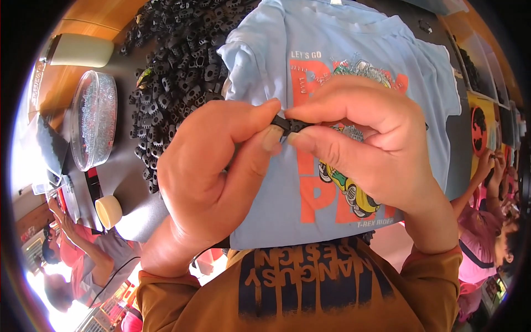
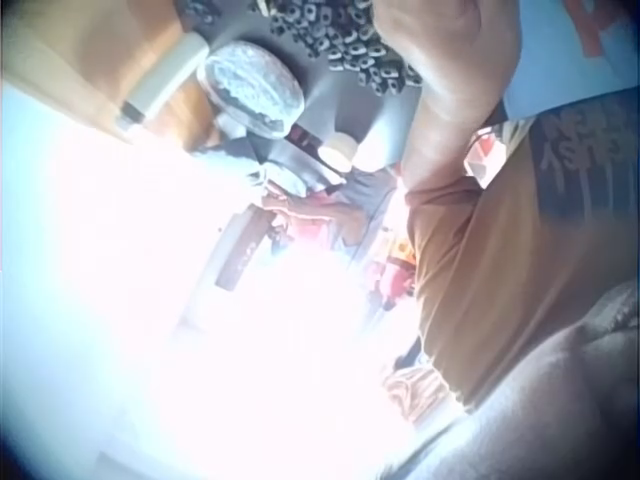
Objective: Assembling plastic cord locks by manually inserting springs and toggles into the housing.
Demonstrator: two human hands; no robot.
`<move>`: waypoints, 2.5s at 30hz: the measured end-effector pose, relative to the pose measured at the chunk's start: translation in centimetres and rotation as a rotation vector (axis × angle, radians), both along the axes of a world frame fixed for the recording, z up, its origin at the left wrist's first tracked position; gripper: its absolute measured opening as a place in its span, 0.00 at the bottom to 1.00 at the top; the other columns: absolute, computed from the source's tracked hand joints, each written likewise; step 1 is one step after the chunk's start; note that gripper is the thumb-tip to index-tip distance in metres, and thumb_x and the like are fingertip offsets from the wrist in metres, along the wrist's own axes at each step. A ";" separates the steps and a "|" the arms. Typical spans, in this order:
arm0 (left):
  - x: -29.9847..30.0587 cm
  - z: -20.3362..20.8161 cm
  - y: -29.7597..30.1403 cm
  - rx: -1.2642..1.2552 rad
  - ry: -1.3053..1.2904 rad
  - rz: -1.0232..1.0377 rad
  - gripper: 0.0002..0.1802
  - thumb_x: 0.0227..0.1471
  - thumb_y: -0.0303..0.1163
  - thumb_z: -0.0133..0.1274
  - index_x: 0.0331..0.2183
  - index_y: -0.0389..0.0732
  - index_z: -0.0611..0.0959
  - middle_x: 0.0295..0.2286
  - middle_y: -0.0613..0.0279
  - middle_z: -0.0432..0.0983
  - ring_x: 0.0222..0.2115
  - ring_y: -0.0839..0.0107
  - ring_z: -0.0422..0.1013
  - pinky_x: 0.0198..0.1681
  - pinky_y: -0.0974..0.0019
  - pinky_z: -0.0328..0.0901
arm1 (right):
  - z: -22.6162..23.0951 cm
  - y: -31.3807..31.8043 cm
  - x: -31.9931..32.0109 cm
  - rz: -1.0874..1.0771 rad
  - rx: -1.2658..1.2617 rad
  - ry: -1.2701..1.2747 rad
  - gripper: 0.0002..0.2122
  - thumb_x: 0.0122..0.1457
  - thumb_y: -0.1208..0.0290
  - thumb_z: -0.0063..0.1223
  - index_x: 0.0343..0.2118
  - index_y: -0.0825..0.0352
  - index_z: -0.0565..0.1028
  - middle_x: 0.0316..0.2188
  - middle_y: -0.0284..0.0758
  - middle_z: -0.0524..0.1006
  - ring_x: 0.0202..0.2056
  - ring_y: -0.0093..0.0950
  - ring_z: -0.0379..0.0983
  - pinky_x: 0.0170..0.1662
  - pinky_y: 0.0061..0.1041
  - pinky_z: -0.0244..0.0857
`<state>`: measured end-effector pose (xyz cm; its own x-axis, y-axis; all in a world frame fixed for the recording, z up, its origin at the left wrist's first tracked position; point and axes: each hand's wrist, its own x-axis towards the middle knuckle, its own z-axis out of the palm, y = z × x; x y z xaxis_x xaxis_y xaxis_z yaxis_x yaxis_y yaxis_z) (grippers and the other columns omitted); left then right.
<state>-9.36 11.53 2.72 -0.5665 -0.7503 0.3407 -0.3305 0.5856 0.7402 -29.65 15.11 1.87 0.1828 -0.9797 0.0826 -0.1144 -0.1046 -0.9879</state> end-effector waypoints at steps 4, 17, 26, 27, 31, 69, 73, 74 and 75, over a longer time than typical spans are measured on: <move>0.2 0.2 -0.4 -0.147 -0.013 -0.071 0.10 0.53 0.18 0.50 0.39 0.28 0.79 0.33 0.55 0.73 0.27 0.76 0.73 0.31 0.76 0.66 | 0.6 0.3 0.0 0.031 0.166 -0.112 0.08 0.50 0.84 0.61 0.35 0.74 0.79 0.28 0.34 0.76 0.29 0.21 0.72 0.30 0.18 0.64; -0.1 -0.2 0.3 -0.169 -0.039 -0.016 0.15 0.51 0.18 0.51 0.43 0.28 0.77 0.34 0.55 0.71 0.29 0.73 0.69 0.33 0.72 0.66 | -0.4 0.3 0.6 -0.035 0.000 -0.104 0.08 0.51 0.84 0.60 0.36 0.75 0.79 0.28 0.35 0.76 0.28 0.20 0.71 0.30 0.17 0.63; -1.0 -0.8 0.8 -0.394 -0.073 0.043 0.32 0.36 0.17 0.62 0.48 0.29 0.75 0.36 0.53 0.73 0.30 0.69 0.68 0.35 0.70 0.65 | 0.5 0.6 0.8 -0.016 0.393 -0.504 0.08 0.56 0.85 0.56 0.39 0.75 0.78 0.32 0.36 0.78 0.33 0.22 0.75 0.36 0.18 0.70; -1.1 -0.9 0.7 -0.413 -0.096 0.051 0.32 0.36 0.17 0.63 0.48 0.29 0.75 0.36 0.52 0.73 0.30 0.68 0.68 0.34 0.70 0.65 | 0.4 0.7 0.9 -0.019 0.388 -0.532 0.08 0.56 0.85 0.56 0.39 0.75 0.78 0.32 0.36 0.78 0.33 0.22 0.75 0.36 0.18 0.70; -1.1 -1.3 0.3 -0.521 -0.047 0.016 0.28 0.37 0.16 0.62 0.45 0.29 0.76 0.35 0.51 0.73 0.29 0.68 0.69 0.31 0.70 0.66 | 0.1 0.8 0.9 0.003 0.317 -0.534 0.07 0.56 0.84 0.56 0.39 0.75 0.78 0.33 0.36 0.79 0.34 0.21 0.75 0.37 0.18 0.70; 8.5 -2.8 7.7 -0.457 -0.167 -0.091 0.13 0.36 0.24 0.60 0.30 0.34 0.82 0.21 0.67 0.68 0.18 0.75 0.65 0.23 0.70 0.60 | 0.4 -1.8 5.5 0.161 -0.339 0.685 0.08 0.51 0.76 0.60 0.34 0.68 0.78 0.34 0.35 0.77 0.37 0.29 0.73 0.41 0.26 0.65; 9.5 -3.5 7.4 -0.405 -0.196 0.097 0.15 0.34 0.20 0.62 0.31 0.34 0.82 0.21 0.66 0.70 0.18 0.72 0.67 0.22 0.68 0.62 | -0.6 -1.6 7.9 0.289 -0.522 0.765 0.07 0.46 0.78 0.61 0.29 0.68 0.76 0.30 0.36 0.75 0.34 0.36 0.71 0.36 0.32 0.64; 9.5 -3.6 7.3 -0.403 -0.184 0.113 0.15 0.33 0.19 0.62 0.31 0.34 0.82 0.21 0.66 0.71 0.18 0.71 0.67 0.21 0.68 0.62 | -0.8 -1.5 8.2 0.313 -0.511 0.779 0.08 0.46 0.78 0.62 0.29 0.68 0.76 0.29 0.35 0.75 0.34 0.36 0.71 0.36 0.32 0.64; 9.6 -3.6 7.2 -0.388 -0.187 0.128 0.16 0.33 0.18 0.63 0.32 0.34 0.82 0.20 0.66 0.71 0.18 0.70 0.67 0.21 0.68 0.61 | -1.0 -1.4 8.5 0.339 -0.499 0.805 0.08 0.45 0.77 0.62 0.29 0.68 0.76 0.29 0.35 0.75 0.34 0.36 0.71 0.36 0.32 0.64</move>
<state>0.24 18.76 -0.93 -0.5560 -0.6553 0.5114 -0.5259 0.7538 0.3941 -21.16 13.75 0.91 0.6280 -0.7526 0.1980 -0.6163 -0.6363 -0.4640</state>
